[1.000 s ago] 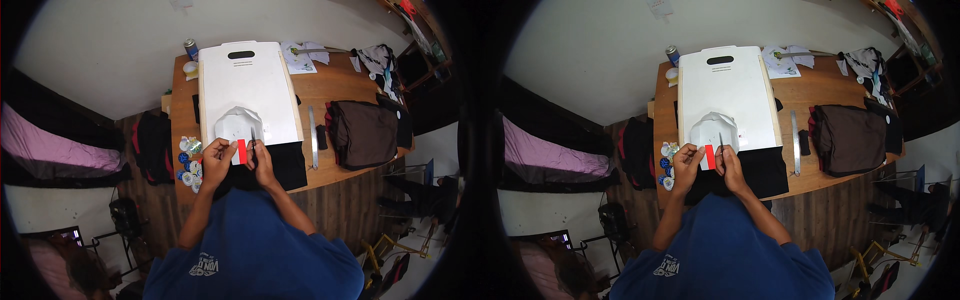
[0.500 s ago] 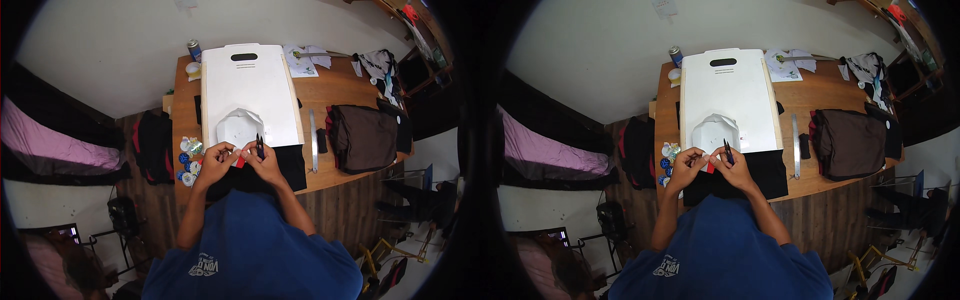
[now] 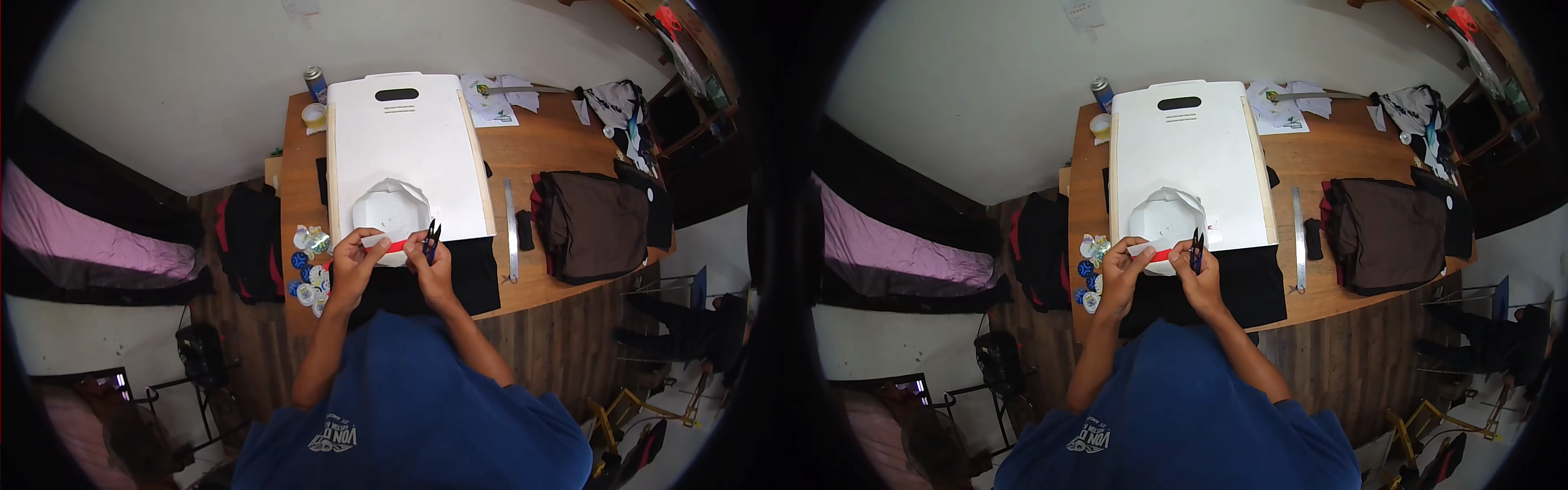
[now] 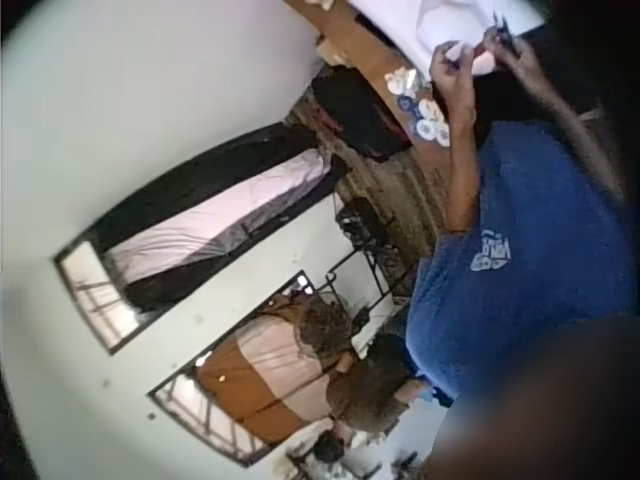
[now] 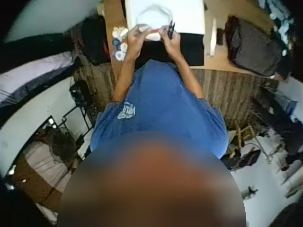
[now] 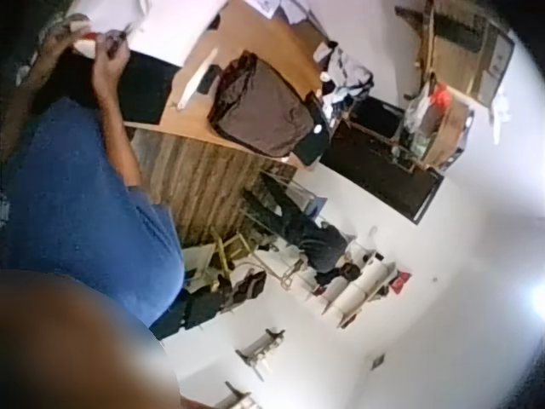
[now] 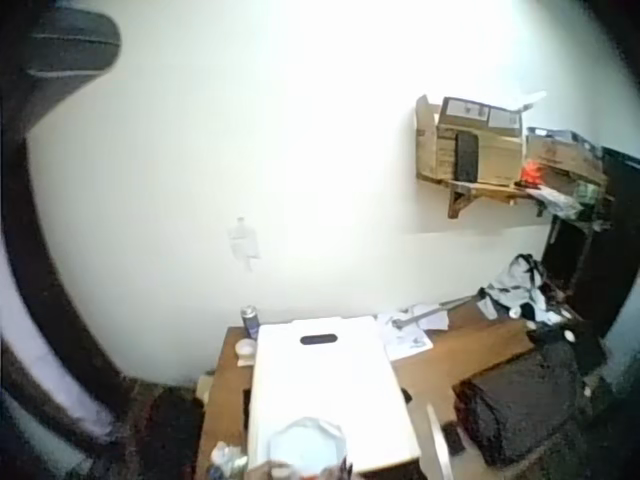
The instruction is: Applying stickers or vinyl decals onto a white base object at a workstation.
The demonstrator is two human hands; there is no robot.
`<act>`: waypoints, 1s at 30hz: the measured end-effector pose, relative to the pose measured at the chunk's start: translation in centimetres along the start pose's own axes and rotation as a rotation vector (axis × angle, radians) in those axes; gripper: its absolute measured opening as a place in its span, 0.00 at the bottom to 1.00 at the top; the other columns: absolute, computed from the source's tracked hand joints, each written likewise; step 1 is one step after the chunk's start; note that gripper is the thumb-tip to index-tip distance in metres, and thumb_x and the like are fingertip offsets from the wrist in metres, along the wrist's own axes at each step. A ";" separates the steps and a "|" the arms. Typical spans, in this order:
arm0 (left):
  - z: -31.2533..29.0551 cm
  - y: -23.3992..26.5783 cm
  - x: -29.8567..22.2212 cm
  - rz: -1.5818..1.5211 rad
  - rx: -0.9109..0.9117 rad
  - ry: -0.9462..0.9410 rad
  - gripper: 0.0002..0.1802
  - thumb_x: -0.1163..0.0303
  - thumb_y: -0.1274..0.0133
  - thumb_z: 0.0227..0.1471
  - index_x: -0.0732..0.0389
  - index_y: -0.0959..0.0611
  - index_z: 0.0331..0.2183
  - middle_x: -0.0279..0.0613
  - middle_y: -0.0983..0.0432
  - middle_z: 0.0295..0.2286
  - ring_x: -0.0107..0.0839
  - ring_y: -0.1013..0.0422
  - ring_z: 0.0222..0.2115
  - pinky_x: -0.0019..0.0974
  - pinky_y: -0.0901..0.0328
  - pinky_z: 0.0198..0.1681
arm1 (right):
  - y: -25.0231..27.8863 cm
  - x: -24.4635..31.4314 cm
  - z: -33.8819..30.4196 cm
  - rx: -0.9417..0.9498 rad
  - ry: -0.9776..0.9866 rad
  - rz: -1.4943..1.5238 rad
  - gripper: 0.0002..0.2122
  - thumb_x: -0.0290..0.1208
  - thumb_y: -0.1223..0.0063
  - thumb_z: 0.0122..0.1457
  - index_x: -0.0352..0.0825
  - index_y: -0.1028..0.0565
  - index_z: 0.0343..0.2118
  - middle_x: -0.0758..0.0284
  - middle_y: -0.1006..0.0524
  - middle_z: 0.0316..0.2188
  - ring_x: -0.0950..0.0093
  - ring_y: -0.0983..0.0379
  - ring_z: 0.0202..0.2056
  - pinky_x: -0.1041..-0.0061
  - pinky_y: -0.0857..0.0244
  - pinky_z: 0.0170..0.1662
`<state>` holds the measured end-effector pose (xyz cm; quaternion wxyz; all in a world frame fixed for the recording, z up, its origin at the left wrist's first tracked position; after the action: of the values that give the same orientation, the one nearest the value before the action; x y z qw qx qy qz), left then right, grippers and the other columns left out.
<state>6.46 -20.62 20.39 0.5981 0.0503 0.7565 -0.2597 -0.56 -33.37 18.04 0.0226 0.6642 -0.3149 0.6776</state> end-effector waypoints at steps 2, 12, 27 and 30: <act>0.0 0.1 0.0 -0.016 -0.009 0.014 0.10 0.73 0.41 0.53 0.66 0.22 0.37 0.38 0.23 0.32 0.21 0.28 0.33 0.25 0.34 0.39 | -0.5 -0.1 -0.1 0.023 0.012 -0.031 0.06 0.29 0.47 0.62 0.33 0.29 0.33 0.83 0.39 0.17 0.92 0.48 0.18 0.88 0.55 0.22; -0.2 0.7 -0.4 0.022 -0.082 -0.028 0.10 0.71 0.41 0.53 0.66 0.21 0.37 0.37 0.23 0.31 0.19 0.29 0.32 0.24 0.36 0.38 | -0.8 -1.2 -0.6 0.241 -0.125 0.130 0.10 0.37 0.60 0.67 0.35 0.34 0.41 0.76 0.39 0.20 0.85 0.45 0.20 0.84 0.51 0.24; -0.1 0.2 -1.5 0.008 -0.085 -0.088 0.08 0.73 0.42 0.53 0.67 0.20 0.34 0.37 0.22 0.29 0.19 0.29 0.31 0.24 0.36 0.38 | -2.3 -1.2 -1.8 0.301 -0.036 0.107 0.16 0.42 0.69 0.70 0.32 0.35 0.36 0.74 0.43 0.14 0.83 0.49 0.16 0.82 0.48 0.22; 0.0 0.4 -1.1 -0.001 -0.076 -0.088 0.08 0.73 0.42 0.53 0.67 0.20 0.34 0.37 0.22 0.30 0.19 0.28 0.31 0.24 0.36 0.39 | -2.3 -1.0 -1.7 0.300 -0.005 0.078 0.17 0.42 0.69 0.70 0.33 0.35 0.34 0.74 0.44 0.14 0.83 0.49 0.16 0.82 0.49 0.22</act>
<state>6.88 -19.98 21.23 0.6321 0.0156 0.7389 -0.2330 -0.92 -30.35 18.17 -0.1039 0.6491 -0.2358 0.7157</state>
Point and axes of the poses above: each hand's wrist, its own z-axis towards the middle knuckle, its own y-axis out of the back of the hand, x = y × z, the point moved 6 cm from there along z, towards the middle knuckle
